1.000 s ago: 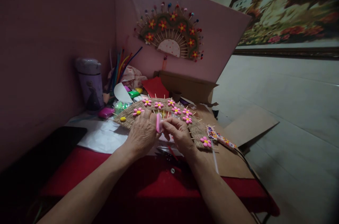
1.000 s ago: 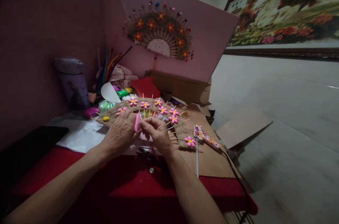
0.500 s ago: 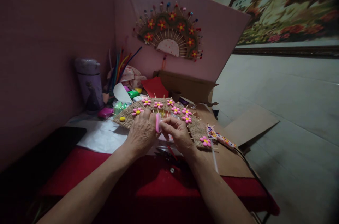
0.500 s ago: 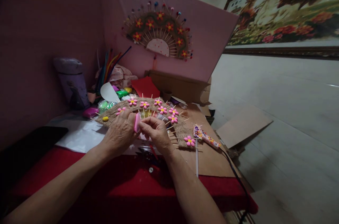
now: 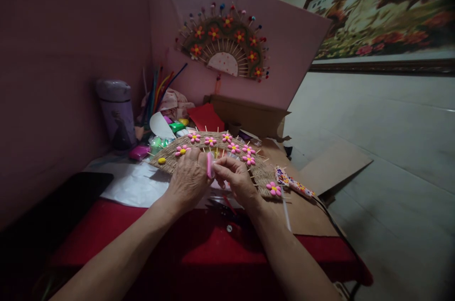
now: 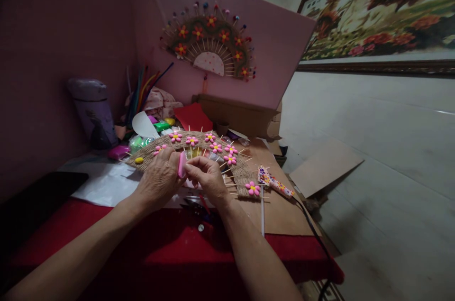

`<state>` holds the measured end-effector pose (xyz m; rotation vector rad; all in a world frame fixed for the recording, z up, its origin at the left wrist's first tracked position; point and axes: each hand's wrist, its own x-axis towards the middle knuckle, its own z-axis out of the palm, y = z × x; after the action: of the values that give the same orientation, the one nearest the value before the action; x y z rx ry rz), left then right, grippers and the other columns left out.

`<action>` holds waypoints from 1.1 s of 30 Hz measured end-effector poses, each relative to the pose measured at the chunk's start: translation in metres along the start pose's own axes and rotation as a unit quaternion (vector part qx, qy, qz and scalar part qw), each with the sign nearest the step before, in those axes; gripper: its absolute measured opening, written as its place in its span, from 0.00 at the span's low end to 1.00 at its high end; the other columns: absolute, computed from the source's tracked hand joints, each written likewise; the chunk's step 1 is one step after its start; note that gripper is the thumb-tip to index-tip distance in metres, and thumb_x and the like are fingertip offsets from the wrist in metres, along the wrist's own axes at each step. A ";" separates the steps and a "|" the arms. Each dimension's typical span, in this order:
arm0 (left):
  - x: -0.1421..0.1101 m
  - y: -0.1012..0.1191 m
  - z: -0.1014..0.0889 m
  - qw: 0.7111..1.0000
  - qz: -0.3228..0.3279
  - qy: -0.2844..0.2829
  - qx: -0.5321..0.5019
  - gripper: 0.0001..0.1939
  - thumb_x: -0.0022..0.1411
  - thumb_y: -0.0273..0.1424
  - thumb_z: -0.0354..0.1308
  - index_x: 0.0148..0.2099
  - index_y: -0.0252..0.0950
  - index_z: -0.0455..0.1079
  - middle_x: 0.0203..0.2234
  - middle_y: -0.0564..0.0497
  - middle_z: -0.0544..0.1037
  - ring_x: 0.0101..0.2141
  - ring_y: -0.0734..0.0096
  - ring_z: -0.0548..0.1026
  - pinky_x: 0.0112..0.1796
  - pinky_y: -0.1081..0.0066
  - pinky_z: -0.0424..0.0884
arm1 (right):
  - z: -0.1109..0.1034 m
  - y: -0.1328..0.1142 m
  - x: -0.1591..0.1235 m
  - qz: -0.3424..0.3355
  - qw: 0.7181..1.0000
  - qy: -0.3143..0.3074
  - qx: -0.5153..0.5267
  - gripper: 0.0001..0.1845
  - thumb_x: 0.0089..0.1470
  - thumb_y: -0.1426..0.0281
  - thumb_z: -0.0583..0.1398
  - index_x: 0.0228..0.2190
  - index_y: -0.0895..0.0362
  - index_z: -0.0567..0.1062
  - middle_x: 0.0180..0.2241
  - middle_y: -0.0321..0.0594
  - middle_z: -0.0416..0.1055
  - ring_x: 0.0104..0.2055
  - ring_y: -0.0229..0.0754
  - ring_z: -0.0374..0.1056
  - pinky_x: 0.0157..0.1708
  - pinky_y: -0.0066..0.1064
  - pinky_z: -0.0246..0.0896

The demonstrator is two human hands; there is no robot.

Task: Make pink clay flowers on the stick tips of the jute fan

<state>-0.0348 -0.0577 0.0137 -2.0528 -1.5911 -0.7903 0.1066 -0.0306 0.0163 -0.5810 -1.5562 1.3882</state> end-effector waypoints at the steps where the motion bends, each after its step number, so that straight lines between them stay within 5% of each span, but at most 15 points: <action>1: 0.000 0.000 0.000 1.000 0.000 0.001 0.002 0.07 0.60 0.32 0.48 0.37 0.34 0.62 0.35 0.42 0.67 0.38 0.56 0.65 0.39 0.58 0.66 | 0.000 0.000 0.000 0.000 1.000 0.000 -0.001 0.11 0.47 0.63 0.63 0.25 0.58 0.73 0.20 0.32 0.65 0.19 0.28 0.55 0.17 0.22 0.49; 33: 0.000 0.004 0.000 0.999 -0.012 0.009 0.044 0.08 0.60 0.33 0.49 0.37 0.33 0.63 0.35 0.41 0.68 0.38 0.56 0.65 0.39 0.60 0.65 | 0.001 0.002 0.001 0.044 0.999 0.012 0.026 0.09 0.46 0.65 0.64 0.25 0.59 0.73 0.20 0.32 0.67 0.17 0.28 0.56 0.15 0.21 0.47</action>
<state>-0.0310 -0.0585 0.0133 -1.9628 -1.6138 -0.7323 0.1054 -0.0300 0.0149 -0.6384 -1.4865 1.4784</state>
